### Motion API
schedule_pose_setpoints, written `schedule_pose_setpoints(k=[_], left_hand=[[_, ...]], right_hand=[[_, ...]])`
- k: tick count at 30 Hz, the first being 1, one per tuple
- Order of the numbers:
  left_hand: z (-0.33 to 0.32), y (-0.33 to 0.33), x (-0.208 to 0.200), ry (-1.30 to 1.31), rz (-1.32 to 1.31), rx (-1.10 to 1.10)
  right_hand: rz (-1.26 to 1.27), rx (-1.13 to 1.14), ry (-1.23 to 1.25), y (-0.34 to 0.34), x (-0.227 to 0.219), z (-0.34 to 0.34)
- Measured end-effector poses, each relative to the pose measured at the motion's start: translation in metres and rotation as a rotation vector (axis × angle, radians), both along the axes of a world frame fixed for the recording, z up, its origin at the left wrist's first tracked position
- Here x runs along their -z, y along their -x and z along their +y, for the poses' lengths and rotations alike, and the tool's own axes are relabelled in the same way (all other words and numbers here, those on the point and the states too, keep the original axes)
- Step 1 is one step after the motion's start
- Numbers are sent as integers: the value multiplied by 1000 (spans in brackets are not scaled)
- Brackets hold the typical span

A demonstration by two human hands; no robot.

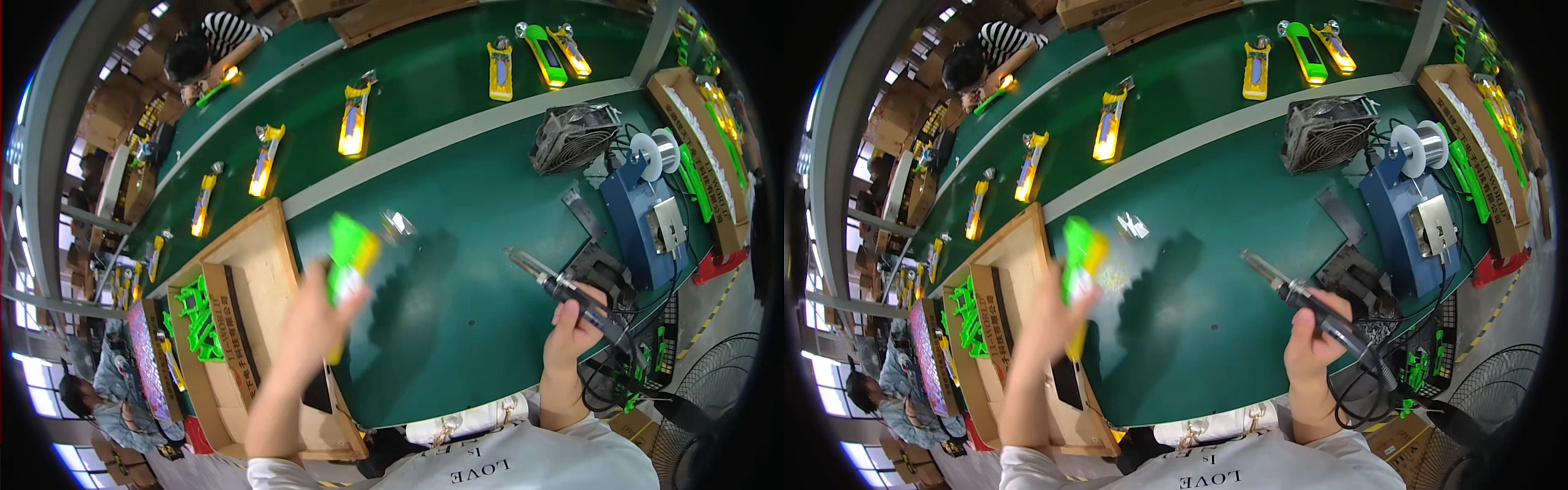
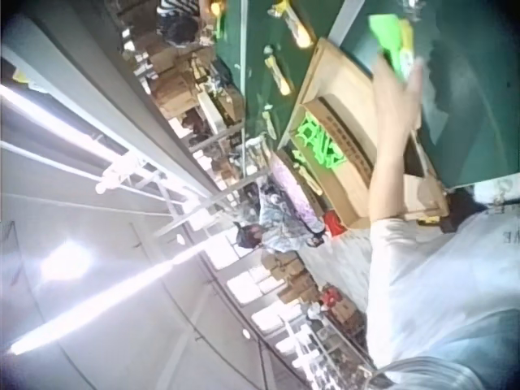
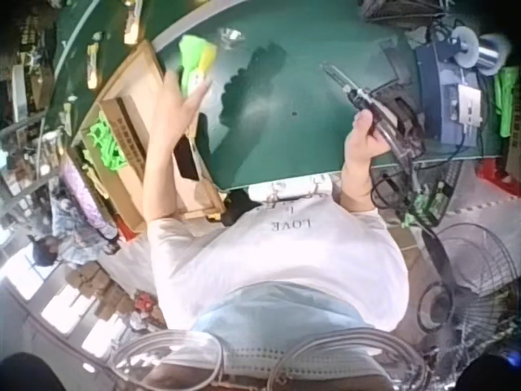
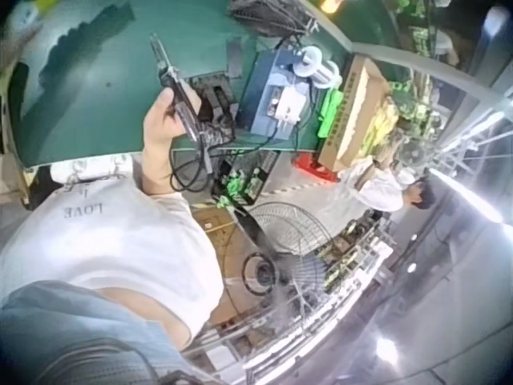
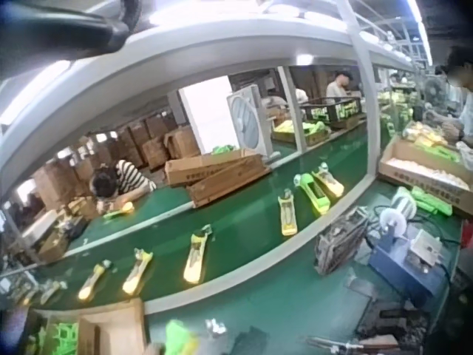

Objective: The person solders wires onto flashlight components using a soldering iron, closes the flashlight casing, and places the assembled flashlight onto the conveyor belt. They then solder wires onto components for another flashlight using the soldering iron.

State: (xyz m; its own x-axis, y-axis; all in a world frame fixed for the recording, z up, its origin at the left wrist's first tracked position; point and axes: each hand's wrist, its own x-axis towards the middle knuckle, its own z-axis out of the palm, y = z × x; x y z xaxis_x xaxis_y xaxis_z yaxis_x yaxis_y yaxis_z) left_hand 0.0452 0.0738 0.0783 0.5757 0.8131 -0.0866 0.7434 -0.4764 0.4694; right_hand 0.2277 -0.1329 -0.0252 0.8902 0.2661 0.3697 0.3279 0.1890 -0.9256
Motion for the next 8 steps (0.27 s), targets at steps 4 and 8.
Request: schedule_pose_setpoints(k=[4, 8], left_hand=[[130, -49, -17, -29, -120, -164], [248, -90, -7, -257, -178, -167]], right_hand=[[-95, -51, 107, 2, 1, 1], [-174, -237, 182, -3, -7, 2]])
